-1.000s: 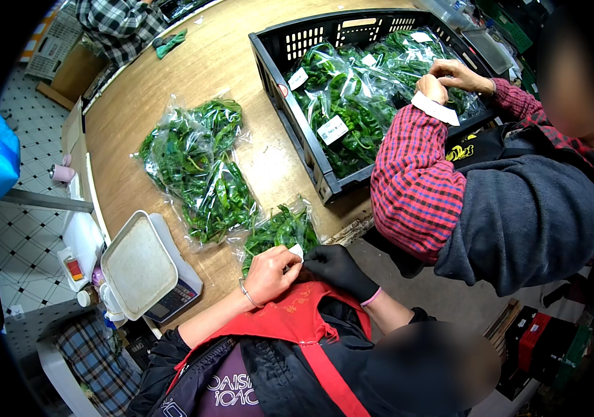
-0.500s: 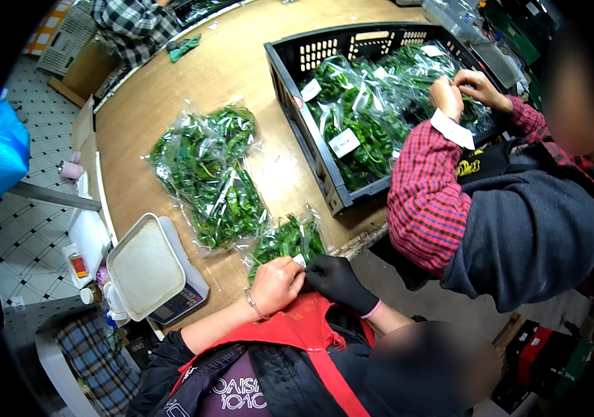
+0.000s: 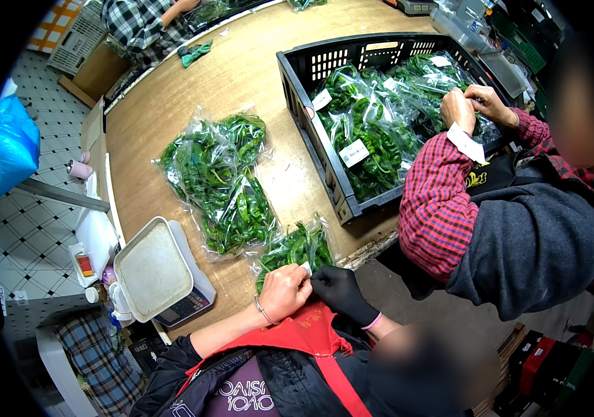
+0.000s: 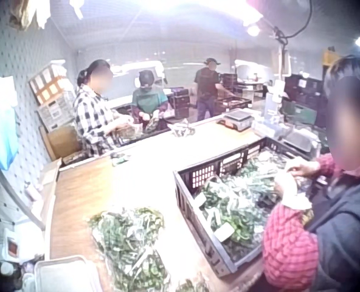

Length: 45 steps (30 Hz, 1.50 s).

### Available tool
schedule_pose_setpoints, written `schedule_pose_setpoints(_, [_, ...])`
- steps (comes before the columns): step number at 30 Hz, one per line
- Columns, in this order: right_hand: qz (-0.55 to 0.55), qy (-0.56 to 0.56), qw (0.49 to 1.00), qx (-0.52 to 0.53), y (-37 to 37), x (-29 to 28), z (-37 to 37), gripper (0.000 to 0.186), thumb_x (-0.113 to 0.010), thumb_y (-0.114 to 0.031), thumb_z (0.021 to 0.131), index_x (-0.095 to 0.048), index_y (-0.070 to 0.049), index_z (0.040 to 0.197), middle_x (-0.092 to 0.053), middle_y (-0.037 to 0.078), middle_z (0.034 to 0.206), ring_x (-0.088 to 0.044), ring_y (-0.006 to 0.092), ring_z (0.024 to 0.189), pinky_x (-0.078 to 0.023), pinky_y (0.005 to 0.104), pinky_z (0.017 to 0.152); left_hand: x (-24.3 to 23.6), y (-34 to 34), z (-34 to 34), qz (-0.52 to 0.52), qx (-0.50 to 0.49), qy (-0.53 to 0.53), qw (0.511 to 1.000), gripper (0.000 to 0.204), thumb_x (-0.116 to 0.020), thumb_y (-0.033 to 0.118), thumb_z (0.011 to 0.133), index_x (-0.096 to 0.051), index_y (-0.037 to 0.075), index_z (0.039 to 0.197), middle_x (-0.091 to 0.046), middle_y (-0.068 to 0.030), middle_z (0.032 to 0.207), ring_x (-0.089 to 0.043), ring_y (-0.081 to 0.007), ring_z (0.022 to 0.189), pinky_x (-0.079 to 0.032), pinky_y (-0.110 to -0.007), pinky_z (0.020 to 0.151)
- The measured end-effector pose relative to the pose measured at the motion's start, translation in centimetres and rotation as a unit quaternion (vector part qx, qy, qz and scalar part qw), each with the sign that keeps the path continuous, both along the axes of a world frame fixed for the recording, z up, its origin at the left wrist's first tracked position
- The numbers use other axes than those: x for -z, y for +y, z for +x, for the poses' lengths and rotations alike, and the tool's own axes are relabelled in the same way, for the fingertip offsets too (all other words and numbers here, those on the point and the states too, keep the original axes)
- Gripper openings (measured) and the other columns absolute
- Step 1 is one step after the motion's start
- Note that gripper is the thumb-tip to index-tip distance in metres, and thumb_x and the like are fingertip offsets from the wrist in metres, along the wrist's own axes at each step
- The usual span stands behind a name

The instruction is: The person receives a bag of green peppers, walks through a warehouse, and then labels multiple bags of green peppers at a packing station. They place the labeled bags on a table next to a scale and a crate.

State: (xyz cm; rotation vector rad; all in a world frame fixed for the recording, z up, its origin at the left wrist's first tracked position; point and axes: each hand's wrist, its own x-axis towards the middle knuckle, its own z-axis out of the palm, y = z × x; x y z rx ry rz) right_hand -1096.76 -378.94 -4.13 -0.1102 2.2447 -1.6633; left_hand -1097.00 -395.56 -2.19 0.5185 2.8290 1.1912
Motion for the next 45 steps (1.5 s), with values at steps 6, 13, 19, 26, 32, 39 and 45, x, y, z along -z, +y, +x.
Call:
schedule_pose_setpoints(6, [-0.016,0.003,1.0,-0.011,0.3,0.3,0.0,0.011,-0.064,-0.009,0.079,-0.063,0.001,0.078,-0.06,0.007,0.063,-0.053,0.0075,0.057,-0.043,0.0267,0.052,0.3,0.0,-0.1,0.046,-0.01,-0.028,0.998,0.007,-0.06,0.007,0.072,-0.058,0.0,0.073,-0.059,-0.0157,0.069,-0.06,-0.0337,0.065,-0.049,-0.042,0.058])
schedule_pose_setpoints(13, [-0.015,-0.03,0.999,-0.019,0.2,-0.3,-0.4,0.013,-0.063,-0.011,0.08,-0.062,0.002,0.079,-0.061,0.008,0.064,-0.055,0.0079,0.059,-0.044,0.0271,0.053,1.2,-0.5,-0.2,0.124,-0.036,-0.112,0.985,0.007,-0.06,0.005,0.071,-0.058,-0.002,0.072,-0.061,-0.0165,0.066,-0.061,-0.0273,0.058,-0.048,-0.034,0.055])
schedule_pose_setpoints(19, [-0.037,-0.074,0.997,-0.012,0.4,-0.8,-0.5,0.013,-0.063,-0.011,0.081,-0.061,0.002,0.078,-0.06,0.005,0.063,-0.054,0.0075,0.058,-0.044,0.0269,0.053,1.8,-0.7,-0.4,0.183,-0.043,-0.184,0.965,0.009,-0.06,0.006,0.074,-0.06,-0.003,0.075,-0.06,-0.01,0.062,-0.053,-0.0121,0.054,-0.044,-0.028,0.052])
schedule_pose_setpoints(26, [-0.067,-0.101,0.992,-0.023,0.7,-0.3,-0.7,0.012,-0.062,-0.01,0.081,-0.06,0.002,0.079,-0.058,0.004,0.063,-0.052,0.0067,0.06,-0.043,0.0261,0.054,2.3,-1.3,-0.5,0.261,-0.058,-0.317,0.91,0.011,-0.061,0.007,0.08,-0.061,-0.003,0.077,-0.058,0.0019,0.067,-0.047,-0.0037,0.06,-0.04,-0.022,0.052])
schedule_pose_setpoints(32, [-0.067,-0.105,0.992,-0.031,1.2,0.3,-0.7,0.012,-0.061,-0.011,0.081,-0.06,0.001,0.08,-0.056,0.003,0.063,-0.05,0.0069,0.06,-0.042,0.0265,0.055,4.1,-2.0,-0.5,0.326,-0.057,-0.367,0.869,0.01,-0.06,0.007,0.08,-0.062,-0.003,0.077,-0.06,0.001,0.069,-0.049,-0.0041,0.062,-0.042,-0.022,0.055])
schedule_pose_setpoints(39, [-0.016,-0.069,0.997,-0.03,1.3,-1.2,-0.7,0.019,-0.066,-0.018,0.082,-0.062,0.0,0.086,-0.059,0.007,0.069,-0.054,0.0112,0.062,-0.045,0.0291,0.057,1.9,-1.8,-0.9,0.363,-0.053,-0.424,0.828,0.006,-0.059,0.004,0.079,-0.063,0.0,0.079,-0.06,0.0013,0.07,-0.052,-0.0052,0.063,-0.044,-0.022,0.056])
schedule_pose_setpoints(45, [0.042,0.067,0.992,-0.096,1.3,0.2,-1.2,0.02,-0.067,-0.023,0.081,-0.063,-0.003,0.082,-0.061,0.011,0.067,-0.06,0.0185,0.06,-0.048,0.0321,0.057,4.5,-2.2,-0.9,0.284,0.027,-0.329,0.9,0.011,-0.062,0.011,0.081,-0.065,0.001,0.082,-0.063,-0.0001,0.073,-0.053,-0.0052,0.067,-0.046,-0.023,0.062])
